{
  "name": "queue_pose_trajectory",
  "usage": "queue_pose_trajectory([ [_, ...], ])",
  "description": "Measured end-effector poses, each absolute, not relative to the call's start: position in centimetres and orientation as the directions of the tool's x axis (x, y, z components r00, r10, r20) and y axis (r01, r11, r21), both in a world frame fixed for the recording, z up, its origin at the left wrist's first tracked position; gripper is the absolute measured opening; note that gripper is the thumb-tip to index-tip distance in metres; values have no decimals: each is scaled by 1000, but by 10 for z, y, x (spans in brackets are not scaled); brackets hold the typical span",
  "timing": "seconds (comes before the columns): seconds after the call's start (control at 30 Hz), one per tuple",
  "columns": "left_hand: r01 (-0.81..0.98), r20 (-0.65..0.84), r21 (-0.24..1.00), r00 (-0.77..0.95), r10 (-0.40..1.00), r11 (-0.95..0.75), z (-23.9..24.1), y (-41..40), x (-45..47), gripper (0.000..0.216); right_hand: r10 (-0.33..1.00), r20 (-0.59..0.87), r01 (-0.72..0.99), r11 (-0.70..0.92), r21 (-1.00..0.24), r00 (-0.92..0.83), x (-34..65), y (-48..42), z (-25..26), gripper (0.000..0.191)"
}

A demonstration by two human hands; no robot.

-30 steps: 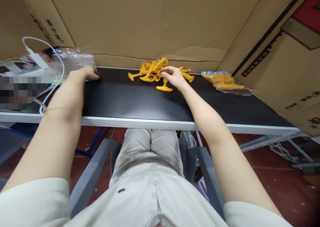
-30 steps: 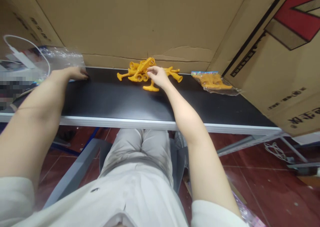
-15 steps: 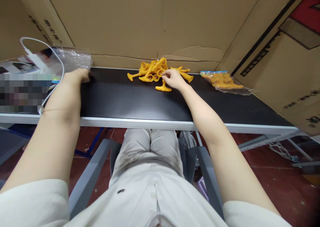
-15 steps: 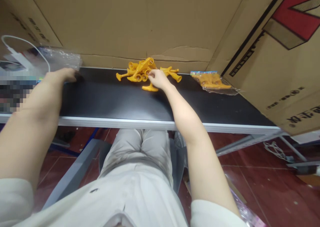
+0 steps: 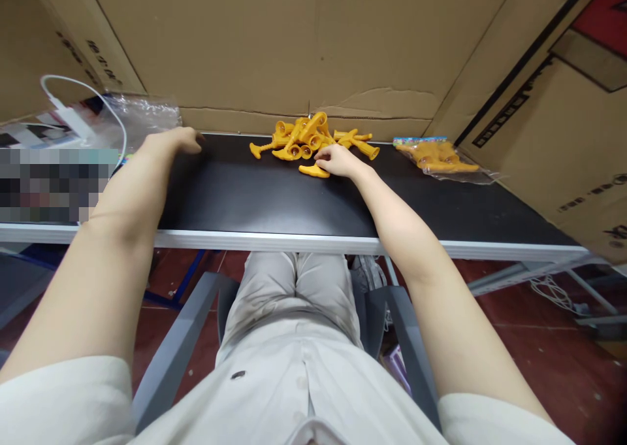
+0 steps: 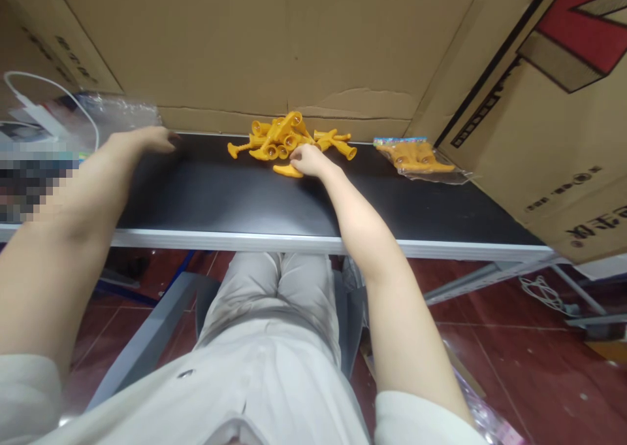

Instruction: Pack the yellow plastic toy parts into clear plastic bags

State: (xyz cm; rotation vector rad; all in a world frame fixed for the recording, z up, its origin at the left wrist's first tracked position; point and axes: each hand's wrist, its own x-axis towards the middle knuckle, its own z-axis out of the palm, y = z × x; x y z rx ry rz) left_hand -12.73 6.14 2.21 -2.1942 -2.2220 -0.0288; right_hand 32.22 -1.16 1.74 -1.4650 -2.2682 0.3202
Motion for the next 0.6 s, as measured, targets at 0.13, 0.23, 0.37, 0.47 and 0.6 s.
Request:
queue_pose_trajectory([
  [0.13,992,-89,-13,126,988,-128,37,57,-71,78,907,220,788,421,-450,-359,326,-8,15,31],
  [0.23,972,-127,14,233,964,-233,52,50,-28,72,913,282,725,405,-557,-294,334,2,14,22],
  [0.37,943,-55,93,324,944,-319,76,32,24,75,931,348,485,256,-836,108,359,25,15,14],
  [0.47,922,11,153,359,933,-356,88,17,57,75,872,124,66,105,-992,473,386,35,18,29],
  [0.6,894,102,228,373,922,-387,81,5,88,65,771,-215,-521,172,-836,599,416,30,19,41],
])
